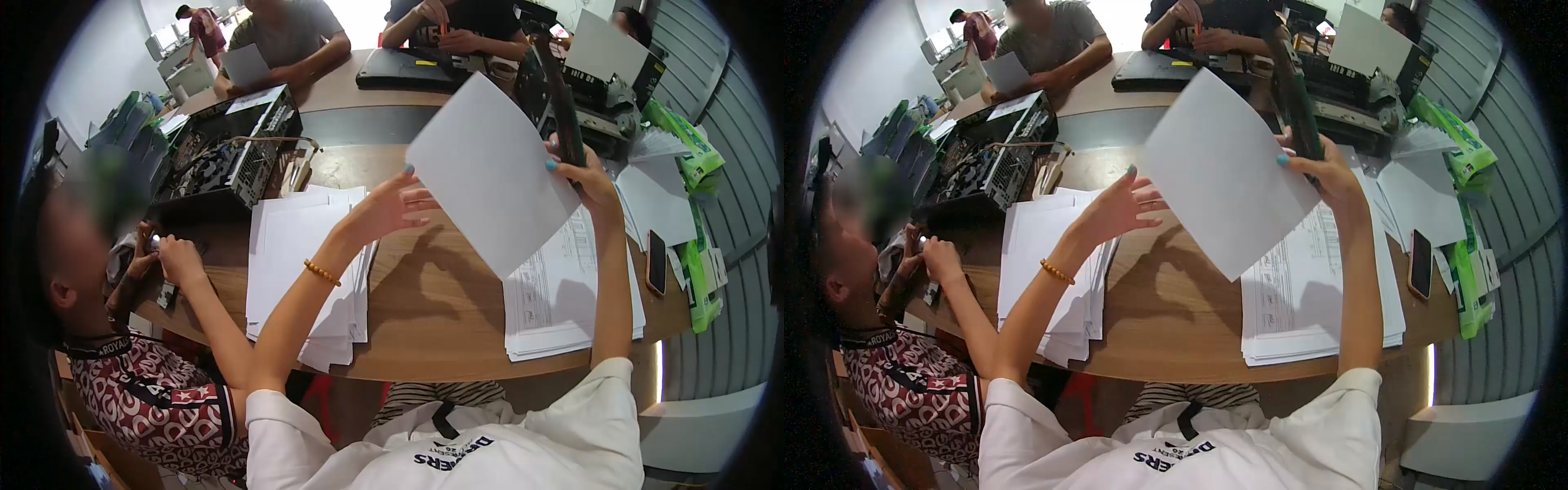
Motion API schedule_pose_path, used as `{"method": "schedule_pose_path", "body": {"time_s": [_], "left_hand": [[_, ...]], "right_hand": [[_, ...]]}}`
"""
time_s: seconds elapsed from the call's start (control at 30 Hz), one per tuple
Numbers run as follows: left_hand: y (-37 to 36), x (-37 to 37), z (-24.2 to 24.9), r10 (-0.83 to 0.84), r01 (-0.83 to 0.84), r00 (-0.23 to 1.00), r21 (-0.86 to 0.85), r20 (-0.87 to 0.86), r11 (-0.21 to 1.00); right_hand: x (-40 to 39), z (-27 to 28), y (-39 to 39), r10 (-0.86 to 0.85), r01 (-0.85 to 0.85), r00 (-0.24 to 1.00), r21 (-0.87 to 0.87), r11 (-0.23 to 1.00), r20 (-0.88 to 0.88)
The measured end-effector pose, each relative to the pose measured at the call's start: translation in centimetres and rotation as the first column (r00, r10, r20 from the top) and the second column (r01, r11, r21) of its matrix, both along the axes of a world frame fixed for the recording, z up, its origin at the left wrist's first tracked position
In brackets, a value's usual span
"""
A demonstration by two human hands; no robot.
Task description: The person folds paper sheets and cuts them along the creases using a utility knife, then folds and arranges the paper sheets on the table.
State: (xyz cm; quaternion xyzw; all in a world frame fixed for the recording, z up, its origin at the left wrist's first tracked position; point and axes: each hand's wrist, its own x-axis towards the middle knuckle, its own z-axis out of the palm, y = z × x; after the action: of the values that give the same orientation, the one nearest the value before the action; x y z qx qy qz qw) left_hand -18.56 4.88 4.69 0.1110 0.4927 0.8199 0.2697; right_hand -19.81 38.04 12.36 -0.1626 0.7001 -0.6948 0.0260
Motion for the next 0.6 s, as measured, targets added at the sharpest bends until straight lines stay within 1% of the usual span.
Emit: {"method": "schedule_pose_path", "body": {"time_s": [0.03, 0.07, 0.1, 0.13, 0.17, 0.2, 0.23, 0.27, 0.33, 0.37, 0.4, 0.43, 0.5, 0.53, 0.57, 0.6], "left_hand": [[-0.1, 0.1, 0.1, -0.009, 0.009, 1.000, -0.010, -0.013, 1.000], [0.0, 0.7, 0.4, -0.014, 0.014, 1.000, -0.010, -0.001, 1.000], [0.0, 1.2, 1.2, 0.062, -0.074, 0.989, -0.088, -0.137, 0.993], [0.0, 1.5, 1.6, 0.125, -0.172, 0.952, -0.151, -0.281, 0.973], [-0.7, 1.5, 1.6, 0.125, -0.172, 0.952, -0.153, -0.278, 0.973], [-1.8, 1.4, 1.8, -0.028, -0.036, 0.950, -0.199, -0.310, 0.979], [-2.5, 1.3, 2.0, -0.178, 0.095, 0.924, -0.249, -0.339, 0.964], [-2.6, 1.4, 2.3, -0.175, 0.087, 0.920, -0.251, -0.350, 0.964], [-2.7, 1.8, 3.3, -0.226, 0.109, 0.942, -0.408, -0.250, 0.906], [-2.6, 2.2, 3.7, -0.239, 0.120, 0.951, -0.480, -0.195, 0.869], [-1.0, 3.2, 4.4, -0.122, -0.106, 0.955, -0.695, -0.270, 0.711], [-0.4, 3.3, 2.3, -0.007, -0.261, 0.929, -0.669, -0.370, 0.696], [0.8, 5.1, 2.5, 0.123, -0.333, 0.897, -0.467, -0.424, 0.819], [0.8, 5.6, 2.8, 0.126, -0.337, 0.896, -0.467, -0.426, 0.817], [0.5, 6.1, 2.9, 0.216, -0.391, 0.896, -0.461, -0.387, 0.797], [0.0, 6.6, 2.8, 0.305, -0.439, 0.891, -0.461, -0.337, 0.771]], "right_hand": [[-0.1, 0.3, -0.2, -0.006, 0.006, 1.000, 0.000, 1.000, 0.012], [-0.3, 0.5, -0.4, 0.065, -0.066, 0.998, 0.047, 0.997, 0.027], [-0.7, 0.7, -0.4, 0.136, -0.139, 0.990, 0.092, 0.986, 0.042], [-1.5, 0.5, -0.4, 0.157, -0.163, 0.986, 0.150, 0.975, 0.048], [-2.1, 0.5, -0.3, 0.157, -0.163, 0.986, 0.149, 0.975, 0.051], [-2.6, 0.5, -0.2, 0.216, -0.224, 0.975, 0.188, 0.956, 0.062], [-3.0, 0.6, -0.2, 0.274, -0.282, 0.959, 0.227, 0.932, 0.069], [-3.2, 0.5, -0.3, 0.278, -0.284, 0.959, 0.229, 0.931, 0.057], [-3.5, 0.8, -0.5, 0.401, -0.396, 0.915, 0.294, 0.870, 0.047], [-3.2, 1.0, -1.1, 0.401, -0.401, 0.914, 0.294, 0.868, 0.065], [-3.3, 1.0, -1.8, 0.432, -0.425, 0.900, 0.318, 0.848, 0.050], [-3.3, 0.9, -2.5, 0.462, -0.447, 0.886, 0.340, 0.827, 0.042], [-2.6, 1.3, -3.7, 0.451, -0.435, 0.892, 0.323, 0.841, 0.027], [-2.3, 1.2, -3.9, 0.434, -0.421, 0.901, 0.300, 0.856, 0.024], [-2.2, 0.9, -3.5, 0.437, -0.424, 0.899, 0.297, 0.856, 0.026], [-2.0, 0.3, -2.9, 0.236, -0.161, 0.966, 0.476, 0.865, -0.101]]}}
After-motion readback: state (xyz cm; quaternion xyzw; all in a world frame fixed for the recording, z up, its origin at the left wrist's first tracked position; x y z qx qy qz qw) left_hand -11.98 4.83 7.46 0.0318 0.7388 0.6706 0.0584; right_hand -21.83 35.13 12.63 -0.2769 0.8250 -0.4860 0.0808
